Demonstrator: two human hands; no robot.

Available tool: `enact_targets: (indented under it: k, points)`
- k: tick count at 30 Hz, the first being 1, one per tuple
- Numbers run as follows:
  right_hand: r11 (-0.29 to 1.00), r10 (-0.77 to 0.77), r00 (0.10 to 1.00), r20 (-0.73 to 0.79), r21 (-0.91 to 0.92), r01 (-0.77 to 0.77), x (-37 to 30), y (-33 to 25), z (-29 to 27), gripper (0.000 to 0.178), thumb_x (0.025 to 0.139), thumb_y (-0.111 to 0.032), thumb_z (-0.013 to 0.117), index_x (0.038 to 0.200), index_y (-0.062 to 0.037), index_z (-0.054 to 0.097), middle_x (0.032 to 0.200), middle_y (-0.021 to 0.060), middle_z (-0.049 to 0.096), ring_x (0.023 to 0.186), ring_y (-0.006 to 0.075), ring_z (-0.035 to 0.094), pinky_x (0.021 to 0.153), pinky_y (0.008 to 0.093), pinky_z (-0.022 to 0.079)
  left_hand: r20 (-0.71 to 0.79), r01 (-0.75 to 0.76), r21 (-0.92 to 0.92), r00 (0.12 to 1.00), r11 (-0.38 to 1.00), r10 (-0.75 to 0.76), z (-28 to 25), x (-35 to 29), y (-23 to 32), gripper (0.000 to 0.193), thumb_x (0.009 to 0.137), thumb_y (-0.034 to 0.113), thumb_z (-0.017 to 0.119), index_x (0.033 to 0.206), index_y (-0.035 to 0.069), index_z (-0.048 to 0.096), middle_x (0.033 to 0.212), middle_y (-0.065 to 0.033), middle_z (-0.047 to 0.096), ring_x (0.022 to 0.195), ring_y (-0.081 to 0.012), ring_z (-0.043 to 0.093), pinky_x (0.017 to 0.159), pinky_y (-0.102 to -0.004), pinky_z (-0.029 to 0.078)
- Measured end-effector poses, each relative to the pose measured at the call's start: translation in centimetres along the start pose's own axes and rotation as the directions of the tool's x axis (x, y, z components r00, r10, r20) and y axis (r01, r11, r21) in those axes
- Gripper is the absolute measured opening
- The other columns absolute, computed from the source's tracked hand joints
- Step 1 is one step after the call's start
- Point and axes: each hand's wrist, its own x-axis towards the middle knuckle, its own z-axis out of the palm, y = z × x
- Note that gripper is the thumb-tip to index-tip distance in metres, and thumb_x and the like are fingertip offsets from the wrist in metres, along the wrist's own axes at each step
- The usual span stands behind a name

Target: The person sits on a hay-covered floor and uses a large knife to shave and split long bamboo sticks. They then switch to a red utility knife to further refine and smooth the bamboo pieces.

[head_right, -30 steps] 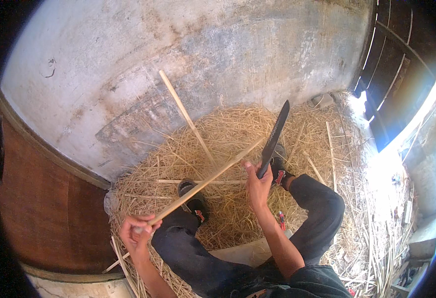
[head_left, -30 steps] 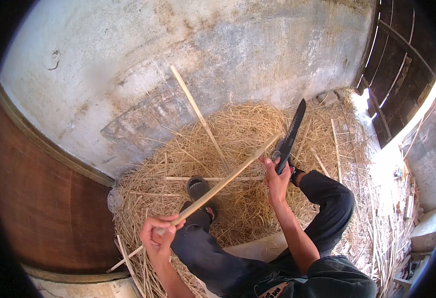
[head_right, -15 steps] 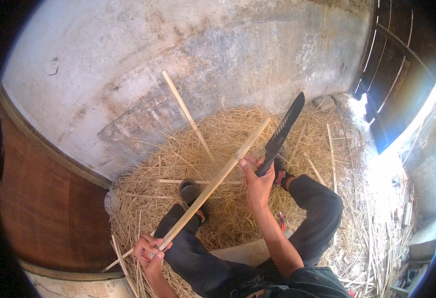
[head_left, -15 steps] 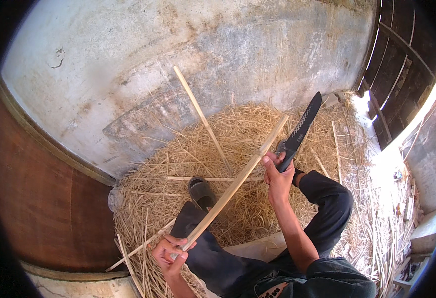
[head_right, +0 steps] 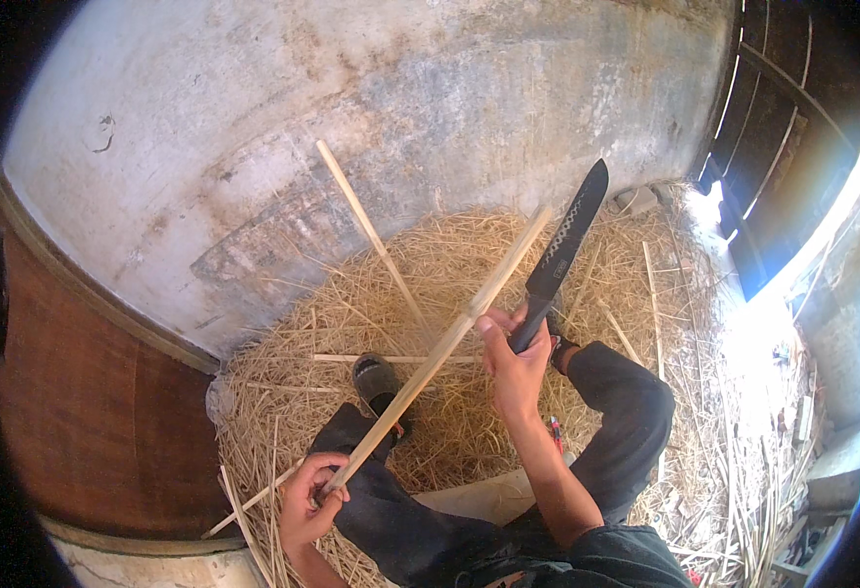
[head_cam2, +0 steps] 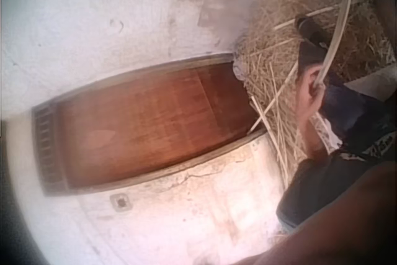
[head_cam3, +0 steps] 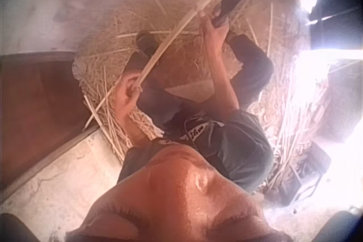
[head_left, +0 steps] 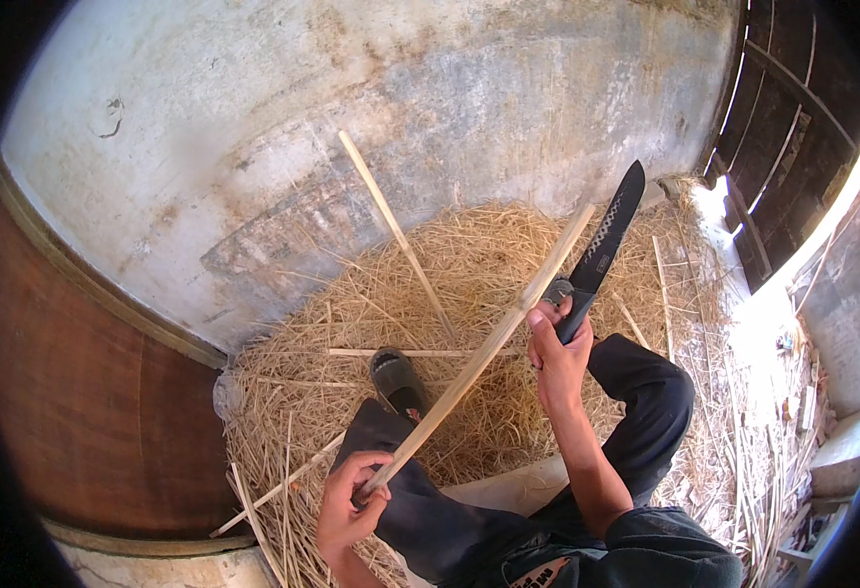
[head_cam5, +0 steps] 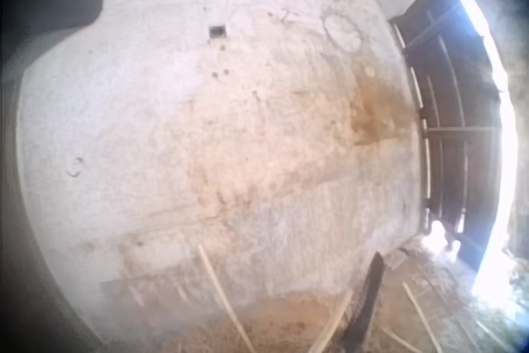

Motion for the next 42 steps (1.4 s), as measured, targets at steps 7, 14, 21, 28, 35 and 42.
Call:
enact_targets:
  k: [7, 14, 21, 28, 35, 42]
  points:
    - [1.000, -0.024, 1.000, -0.009, -0.005, 0.024, 0.1, -0.3, 0.0, 0.034, 0.095, 0.000, 0.072, 0.106, -0.0117, 0.043, 0.110, 0.0157, 0.073, 0.052, 0.0040, 0.049, 0.043, 0.0216, 0.037, -0.032, -0.012, -0.012, 0.999, 1.000, 0.011, -0.1, 0.4, -0.5, 0.046, 0.081, -0.011, 0.051, 0.124, -0.002, 0.063, 0.119, -0.0197, 0.074, 0.071, -0.0108, 0.063, 0.064, -0.0235, 0.050]
    - [0.989, 0.124, 0.992, 0.005, -0.087, -0.123, 2.3, 3.0, -2.1, 0.021, 0.104, -0.013, 0.064, 0.105, -0.0125, 0.043, 0.119, 0.0152, 0.072, 0.047, 0.0050, 0.039, 0.043, 0.0232, 0.035, -0.148, -0.331, 0.323, 0.908, 0.887, 0.393, -0.4, 4.6, 3.3, 0.032, 0.087, -0.012, 0.056, 0.114, -0.002, 0.070, 0.105, -0.0166, 0.076, 0.083, -0.0195, 0.076, 0.068, -0.0286, 0.058]
    - [0.910, 0.358, 0.931, -0.076, -0.194, -0.366, 1.9, 12.4, -8.8, 0.009, 0.108, -0.016, 0.056, 0.107, -0.0101, 0.049, 0.103, 0.0098, 0.070, 0.046, 0.0072, 0.038, 0.044, 0.0270, 0.036, -0.019, -0.363, 0.515, 0.901, 0.776, 0.434, -0.4, 15.2, 4.9, 0.022, 0.097, -0.003, 0.063, 0.118, 0.003, 0.070, 0.106, -0.0164, 0.075, 0.094, -0.0361, 0.072, 0.078, -0.0453, 0.056]
    - [0.782, 0.519, 0.839, -0.161, -0.308, -0.543, -1.6, 19.9, -14.9, 0.030, 0.107, -0.037, 0.055, 0.094, -0.0096, 0.060, 0.066, -0.0015, 0.050, 0.047, 0.0101, 0.044, 0.044, 0.0286, 0.035, 0.251, -0.288, 0.670, 0.955, 0.685, 0.156, 4.2, 26.0, -0.5, 0.031, 0.099, -0.004, 0.059, 0.128, 0.009, 0.059, 0.109, -0.0212, 0.073, 0.098, -0.0391, 0.071, 0.080, -0.0516, 0.055]
    - [0.631, 0.503, 0.843, -0.190, -0.586, -0.508, -3.3, 22.8, -15.6, 0.035, 0.109, -0.039, 0.054, 0.110, -0.0058, 0.066, 0.076, 0.0005, 0.053, 0.053, 0.0103, 0.047, 0.049, 0.0281, 0.040, 0.203, -0.405, 0.581, 0.912, 0.706, 0.357, 6.5, 29.8, -1.2, 0.028, 0.092, -0.011, 0.063, 0.117, 0.001, 0.057, 0.100, -0.0221, 0.071, 0.091, -0.0381, 0.073, 0.074, -0.0504, 0.056]
    - [0.592, 0.614, 0.781, -0.117, -0.586, -0.553, -2.2, 24.6, -15.9, 0.034, 0.109, -0.036, 0.049, 0.114, -0.0058, 0.065, 0.075, -0.0018, 0.050, 0.051, 0.0094, 0.043, 0.045, 0.0286, 0.034, 0.085, -0.426, 0.498, 0.891, 0.756, 0.446, 6.6, 31.5, -2.3, 0.017, 0.093, -0.010, 0.065, 0.104, 0.000, 0.058, 0.092, -0.0230, 0.070, 0.088, -0.0360, 0.073, 0.070, -0.0481, 0.055]
